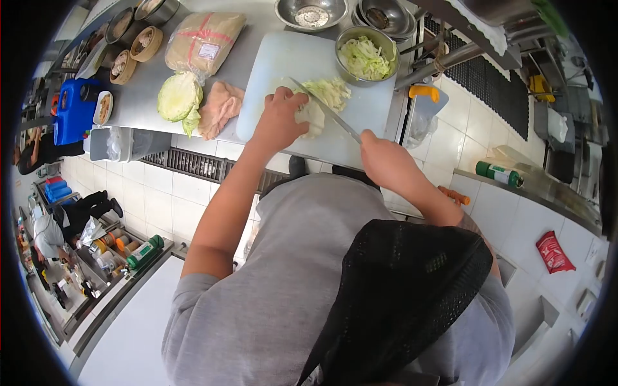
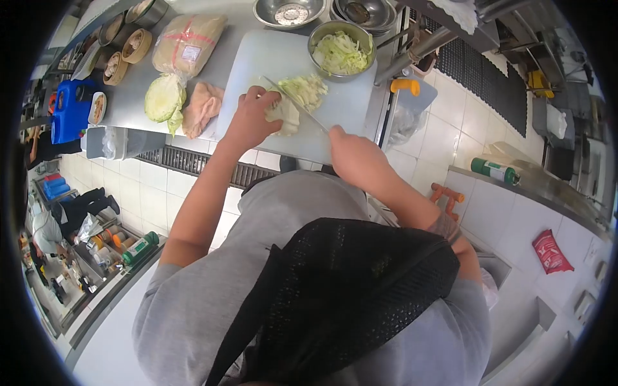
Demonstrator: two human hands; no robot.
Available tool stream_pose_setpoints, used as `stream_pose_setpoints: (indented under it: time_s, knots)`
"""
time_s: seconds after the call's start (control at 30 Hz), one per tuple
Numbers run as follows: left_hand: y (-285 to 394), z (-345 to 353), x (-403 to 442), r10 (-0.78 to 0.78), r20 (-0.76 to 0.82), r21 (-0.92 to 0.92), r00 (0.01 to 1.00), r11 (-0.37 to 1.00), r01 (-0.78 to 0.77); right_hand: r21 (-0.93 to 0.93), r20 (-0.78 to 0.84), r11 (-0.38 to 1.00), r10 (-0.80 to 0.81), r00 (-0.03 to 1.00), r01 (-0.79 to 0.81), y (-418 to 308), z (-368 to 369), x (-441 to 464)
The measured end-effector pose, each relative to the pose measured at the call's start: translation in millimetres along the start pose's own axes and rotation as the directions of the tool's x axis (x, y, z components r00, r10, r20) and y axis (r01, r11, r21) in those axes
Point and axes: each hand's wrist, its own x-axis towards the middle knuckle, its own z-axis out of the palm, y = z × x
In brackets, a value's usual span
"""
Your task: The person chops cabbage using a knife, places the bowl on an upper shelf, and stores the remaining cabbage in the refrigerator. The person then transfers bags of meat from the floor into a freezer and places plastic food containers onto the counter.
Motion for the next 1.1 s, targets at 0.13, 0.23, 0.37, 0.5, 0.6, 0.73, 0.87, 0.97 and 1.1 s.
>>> stream_pose_setpoints:
  time_s: [0.13,0.23,0.37,0.5,0.6,0.73,0.87,0.97,1.1]
  knots:
    - [1.6,1.0,2.8,-0.017,0.018,0.021,1.000,1.000,0.017,-0.012,0.082,0.997,0.077,0.994,-0.076,-12.1,-1.4,-8.4]
    - [-1.6,2.4,2.8,0.013,0.004,0.020,1.000,1.000,-0.013,0.036,0.054,0.997,0.064,0.996,-0.066,0.7,39.7,20.4]
    - [2.9,-1.2,3.2,-0.025,0.049,0.035,0.998,0.999,0.024,0.030,-0.109,0.997,-0.068,0.992,0.072,21.6,72.6,69.2]
    - [1.0,-1.6,0.8,-0.023,0.030,0.023,0.999,0.999,0.022,-0.005,-0.056,0.997,-0.073,0.996,0.072,-1.2,15.6,28.8]
    - [-0.4,1.7,-1.1,-0.024,0.012,-0.002,1.000,1.000,0.024,-0.042,0.104,0.999,0.024,0.994,-0.020,-12.7,-2.4,4.4]
    - [-5.1,5.1,-2.6,0.004,-0.023,-0.035,1.000,0.999,-0.005,0.064,-0.092,0.994,-0.085,0.992,0.091,20.1,72.0,51.8]
    - [-4.2,3.0,-4.4,-0.003,-0.023,-0.029,1.000,1.000,0.002,0.016,-0.068,0.998,-0.067,0.995,0.068,7.3,48.3,66.2]
    - [-5.7,5.3,-4.8,0.009,-0.046,-0.043,0.999,0.999,-0.011,-0.038,0.010,0.999,-0.029,1.000,0.029,-15.2,-0.7,30.0]
    - [-7.8,6.2,-7.9,-0.006,-0.065,-0.066,0.998,0.998,0.002,-0.031,0.043,1.000,-0.006,0.999,0.007,-15.3,16.7,21.3]
